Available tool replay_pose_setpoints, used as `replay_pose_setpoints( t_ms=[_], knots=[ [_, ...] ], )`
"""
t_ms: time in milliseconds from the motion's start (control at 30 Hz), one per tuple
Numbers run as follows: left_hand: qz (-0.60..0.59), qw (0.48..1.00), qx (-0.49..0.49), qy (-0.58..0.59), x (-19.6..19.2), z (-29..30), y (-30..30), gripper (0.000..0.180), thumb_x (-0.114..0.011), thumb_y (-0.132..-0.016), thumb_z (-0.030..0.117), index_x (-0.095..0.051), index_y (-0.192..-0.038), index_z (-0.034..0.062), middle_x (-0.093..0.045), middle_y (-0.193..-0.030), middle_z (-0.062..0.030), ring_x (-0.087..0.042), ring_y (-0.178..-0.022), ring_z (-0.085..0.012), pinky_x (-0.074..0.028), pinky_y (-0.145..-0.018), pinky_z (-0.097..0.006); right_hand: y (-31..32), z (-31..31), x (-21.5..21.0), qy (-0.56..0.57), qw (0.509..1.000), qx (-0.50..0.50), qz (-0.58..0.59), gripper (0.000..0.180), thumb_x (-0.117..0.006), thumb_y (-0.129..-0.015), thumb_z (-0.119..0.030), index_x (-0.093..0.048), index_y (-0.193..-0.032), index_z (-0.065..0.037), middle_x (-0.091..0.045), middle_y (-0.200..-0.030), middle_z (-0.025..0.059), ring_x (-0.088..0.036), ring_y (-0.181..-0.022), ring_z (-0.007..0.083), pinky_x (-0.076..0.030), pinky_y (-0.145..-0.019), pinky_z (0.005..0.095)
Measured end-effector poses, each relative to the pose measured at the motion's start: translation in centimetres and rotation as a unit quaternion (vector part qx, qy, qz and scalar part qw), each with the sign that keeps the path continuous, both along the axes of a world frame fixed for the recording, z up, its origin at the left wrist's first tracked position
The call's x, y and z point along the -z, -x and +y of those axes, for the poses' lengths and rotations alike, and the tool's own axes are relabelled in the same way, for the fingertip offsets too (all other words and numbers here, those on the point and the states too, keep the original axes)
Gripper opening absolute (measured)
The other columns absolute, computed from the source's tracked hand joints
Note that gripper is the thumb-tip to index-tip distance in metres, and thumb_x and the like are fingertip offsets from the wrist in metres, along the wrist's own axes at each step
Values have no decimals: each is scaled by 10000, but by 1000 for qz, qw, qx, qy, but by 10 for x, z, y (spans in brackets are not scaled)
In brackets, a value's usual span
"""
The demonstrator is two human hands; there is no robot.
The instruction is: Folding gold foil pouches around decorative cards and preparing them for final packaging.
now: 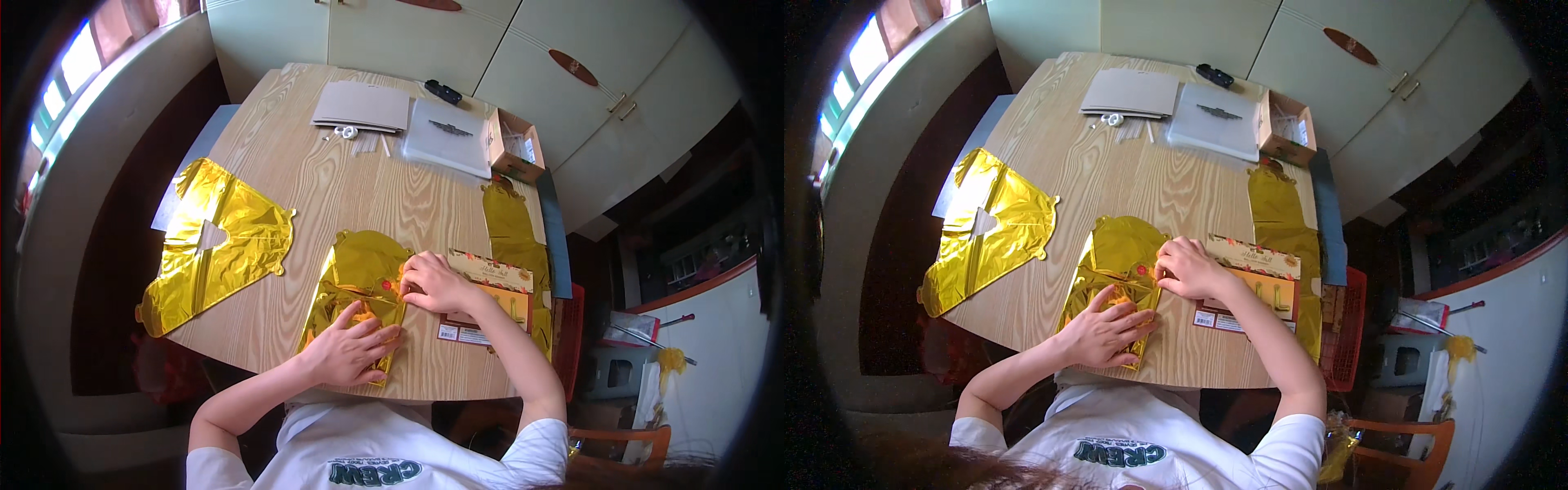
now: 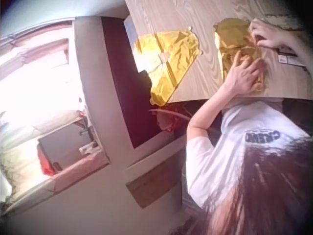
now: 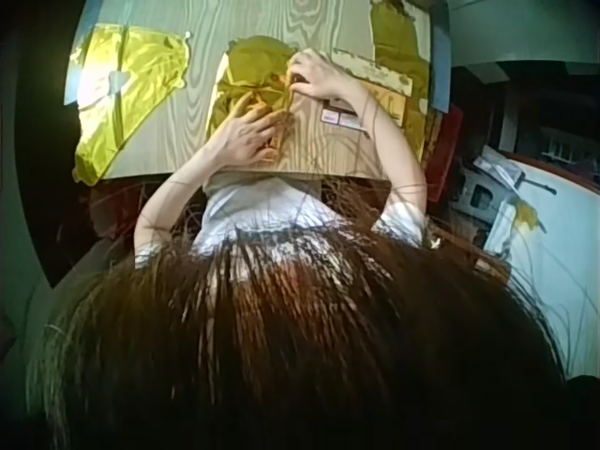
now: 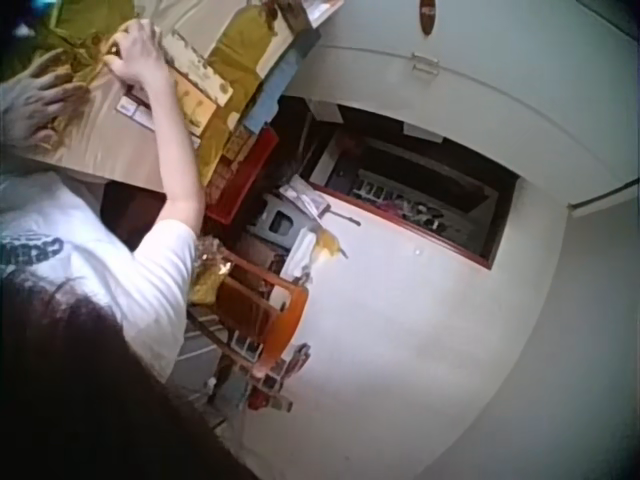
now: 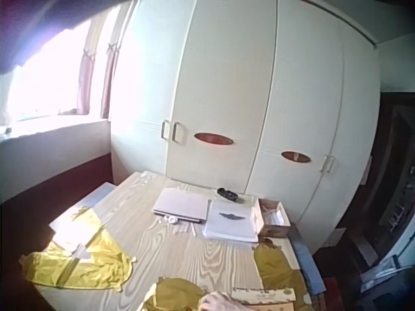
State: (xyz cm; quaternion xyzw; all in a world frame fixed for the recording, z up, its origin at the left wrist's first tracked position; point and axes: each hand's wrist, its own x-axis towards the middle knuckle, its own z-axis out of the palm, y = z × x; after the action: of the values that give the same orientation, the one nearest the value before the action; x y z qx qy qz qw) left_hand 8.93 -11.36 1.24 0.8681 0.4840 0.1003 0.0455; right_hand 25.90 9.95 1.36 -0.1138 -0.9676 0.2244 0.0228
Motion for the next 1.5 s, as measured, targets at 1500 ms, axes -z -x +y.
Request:
replay_pose_setpoints(
  t_ms=[1500],
  knots=[
    [18, 999, 11, 31, 0, 1, -2, 618, -419, -940, 581, -506, -1362, 138, -427, -1484, -42, -432, -1305, -270, -286, -1046, -562, 11, 2, 6, -36, 994, -81, 67, 128, -728, -808, -168, -665, -900, -106, -589, -1068, 13, -497, -1088, 220, -359, -954, 397]
  ],
)
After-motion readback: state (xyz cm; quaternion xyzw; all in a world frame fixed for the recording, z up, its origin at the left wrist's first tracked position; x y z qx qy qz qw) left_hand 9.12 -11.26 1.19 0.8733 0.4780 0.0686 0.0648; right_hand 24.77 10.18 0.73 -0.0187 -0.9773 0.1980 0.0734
